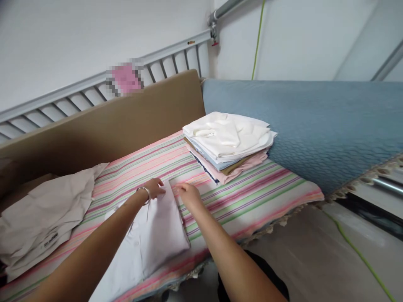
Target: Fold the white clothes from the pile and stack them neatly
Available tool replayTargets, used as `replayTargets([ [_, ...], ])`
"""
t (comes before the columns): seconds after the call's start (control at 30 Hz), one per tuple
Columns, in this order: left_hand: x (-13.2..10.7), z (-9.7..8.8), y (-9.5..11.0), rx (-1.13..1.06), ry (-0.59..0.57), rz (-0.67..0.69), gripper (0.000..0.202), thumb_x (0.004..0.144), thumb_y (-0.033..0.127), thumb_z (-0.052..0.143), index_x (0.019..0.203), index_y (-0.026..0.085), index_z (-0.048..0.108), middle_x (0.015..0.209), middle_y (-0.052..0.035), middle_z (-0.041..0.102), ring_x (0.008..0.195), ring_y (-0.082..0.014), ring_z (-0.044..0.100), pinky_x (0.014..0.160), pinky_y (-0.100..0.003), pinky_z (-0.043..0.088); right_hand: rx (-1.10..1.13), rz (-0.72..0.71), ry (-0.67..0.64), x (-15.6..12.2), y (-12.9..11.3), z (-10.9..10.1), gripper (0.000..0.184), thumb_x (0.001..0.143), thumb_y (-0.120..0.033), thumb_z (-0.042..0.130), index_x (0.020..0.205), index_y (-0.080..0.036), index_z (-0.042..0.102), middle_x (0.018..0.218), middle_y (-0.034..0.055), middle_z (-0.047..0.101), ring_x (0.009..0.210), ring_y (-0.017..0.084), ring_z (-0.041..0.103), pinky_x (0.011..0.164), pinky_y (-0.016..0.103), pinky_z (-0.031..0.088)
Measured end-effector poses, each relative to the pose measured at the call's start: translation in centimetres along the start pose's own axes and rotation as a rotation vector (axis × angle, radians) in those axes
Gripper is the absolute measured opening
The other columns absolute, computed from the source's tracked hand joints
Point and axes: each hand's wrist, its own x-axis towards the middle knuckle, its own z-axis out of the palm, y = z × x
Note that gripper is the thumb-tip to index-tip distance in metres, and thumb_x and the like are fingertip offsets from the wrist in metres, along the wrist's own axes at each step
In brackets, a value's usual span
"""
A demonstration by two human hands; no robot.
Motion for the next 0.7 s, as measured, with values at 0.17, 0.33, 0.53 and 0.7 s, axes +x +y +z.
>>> replayTargets([
  [0.17, -4.6, -3.0, -1.7, -0.077, 0.013, 0.017, 0.015, 0.061, 0.020, 0.066, 0.070, 0.015, 0.055, 0.042, 0.0040, 0.053, 0.039, -0.0123, 0.053, 0.042, -0.021, 0.038, -0.006, -0.002, -0.023, -0.7, 0.2, 0.3, 0.020, 0.073, -0.021, 0.055, 0.086, -0.020, 0.070, 0.088, 0.0013, 0.070, 0.085, 0.018, 0.063, 0.079, 0.030, 0.047],
  [0.33, -8.7, -4.0, -4.8, -0.354, 0.093, 0.016, 0.026, 0.060, 0.035, 0.068, 0.065, 0.016, 0.051, 0.048, 0.0005, 0.060, 0.039, -0.0104, 0.050, 0.041, -0.022, 0.038, -0.043, -0.013, -0.070, -2.2, -0.5, 0.7, 0.016, 0.071, -0.021, 0.058, 0.081, -0.020, 0.071, 0.085, 0.0002, 0.071, 0.081, 0.017, 0.063, 0.077, 0.027, 0.046],
  [0.53, -10.0, -4.4, -5.2, -0.674, -0.012, 0.101, 0.031, 0.062, 0.038, 0.070, 0.070, 0.018, 0.048, 0.045, 0.0040, 0.055, 0.038, -0.0076, 0.045, 0.040, -0.019, 0.032, -0.114, -0.331, -0.180, -5.7, -3.0, 2.1, 0.025, 0.084, -0.032, 0.050, 0.092, -0.019, 0.069, 0.091, 0.0029, 0.069, 0.086, 0.015, 0.060, 0.078, 0.024, 0.043],
  [0.7, -9.1, -4.7, -3.9, -0.734, -0.068, 0.185, 0.028, 0.064, 0.034, 0.069, 0.073, 0.018, 0.048, 0.043, 0.0090, 0.047, 0.037, -0.0058, 0.042, 0.038, -0.017, 0.030, -0.388, -0.473, -0.197, -7.7, -3.5, 3.8, 0.029, 0.082, -0.028, 0.055, 0.109, -0.019, 0.059, 0.101, 0.0055, 0.064, 0.095, 0.017, 0.055, 0.082, 0.026, 0.039],
])
